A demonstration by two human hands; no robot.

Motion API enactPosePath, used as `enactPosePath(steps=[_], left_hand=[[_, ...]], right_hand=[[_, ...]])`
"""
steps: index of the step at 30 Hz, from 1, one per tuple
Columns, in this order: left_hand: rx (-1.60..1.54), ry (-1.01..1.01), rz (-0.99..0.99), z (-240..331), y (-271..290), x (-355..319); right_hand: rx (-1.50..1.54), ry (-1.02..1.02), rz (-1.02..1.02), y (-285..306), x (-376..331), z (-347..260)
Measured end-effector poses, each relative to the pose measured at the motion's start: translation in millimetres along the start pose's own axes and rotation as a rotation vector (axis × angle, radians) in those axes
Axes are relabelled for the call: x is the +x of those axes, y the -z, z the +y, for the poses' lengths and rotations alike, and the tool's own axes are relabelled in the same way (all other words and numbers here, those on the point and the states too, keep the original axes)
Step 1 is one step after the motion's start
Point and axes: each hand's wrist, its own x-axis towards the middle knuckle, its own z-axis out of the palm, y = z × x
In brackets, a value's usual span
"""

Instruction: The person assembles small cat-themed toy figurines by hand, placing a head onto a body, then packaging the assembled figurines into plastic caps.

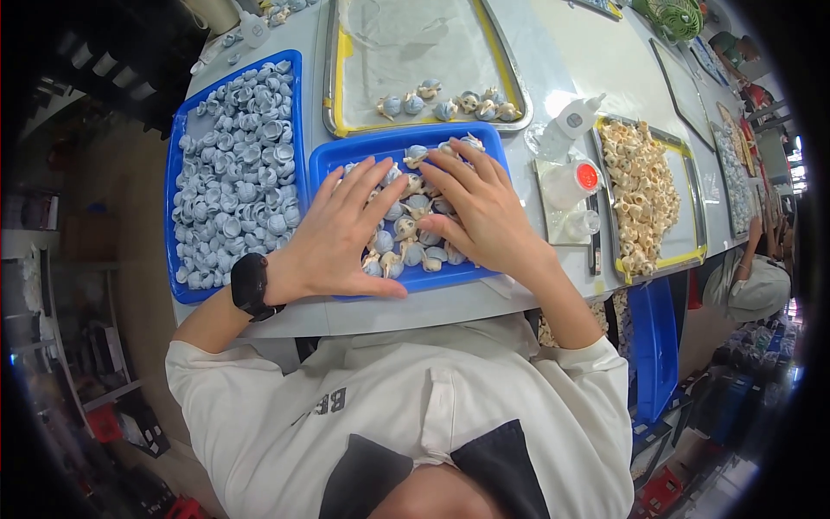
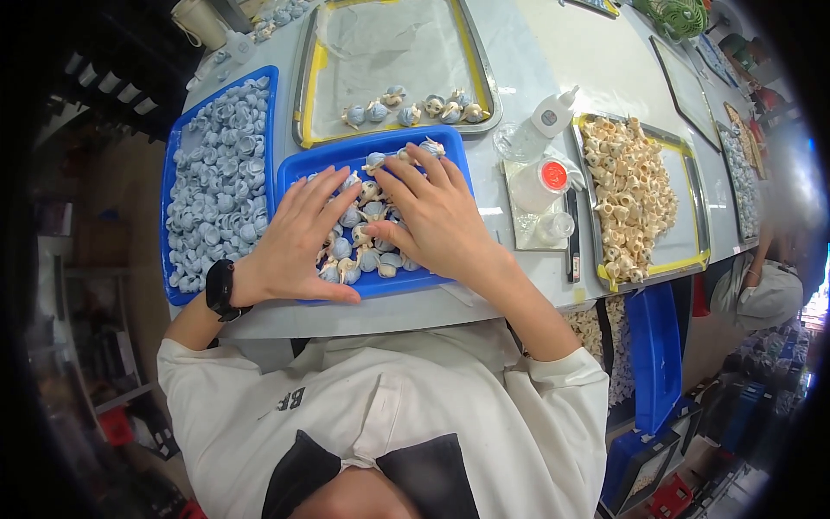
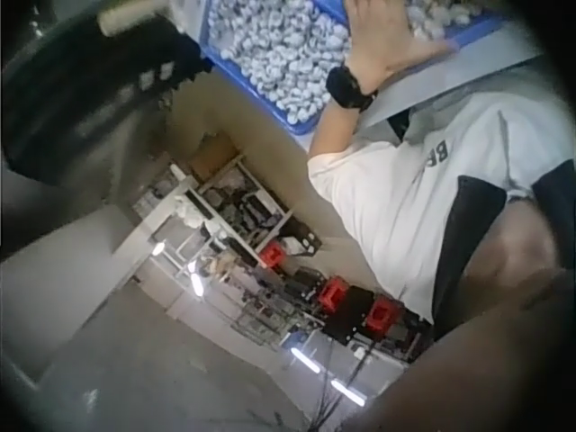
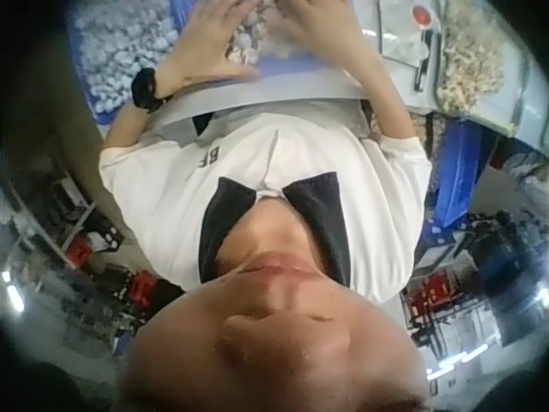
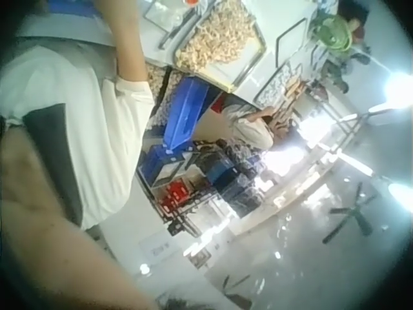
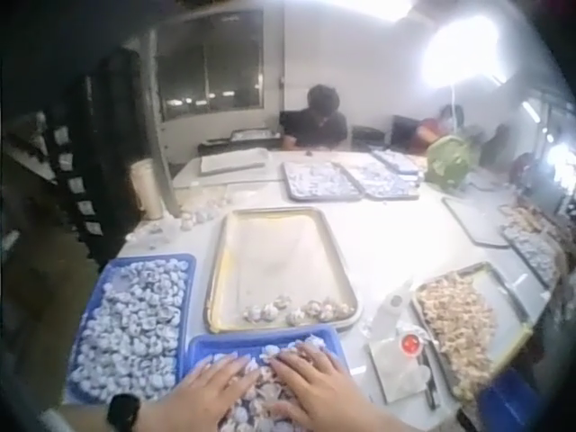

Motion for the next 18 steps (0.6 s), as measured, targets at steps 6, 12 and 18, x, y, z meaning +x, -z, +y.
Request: enactPosePath(steps=[6,12,18], left_hand=[[-0.053,-0.044,0.034,-1,4,2],[-0.043,-0.015,0.093,-6,1,9],[-0.024,-0.047,0.006,-6,0,8]], right_hand=[[0.045,-0.073,0.056,4,3,3],[-0.082,-0.015,0.063,-3,1,4],[-0.001,-0.043,0.043,-1,-1,5]])
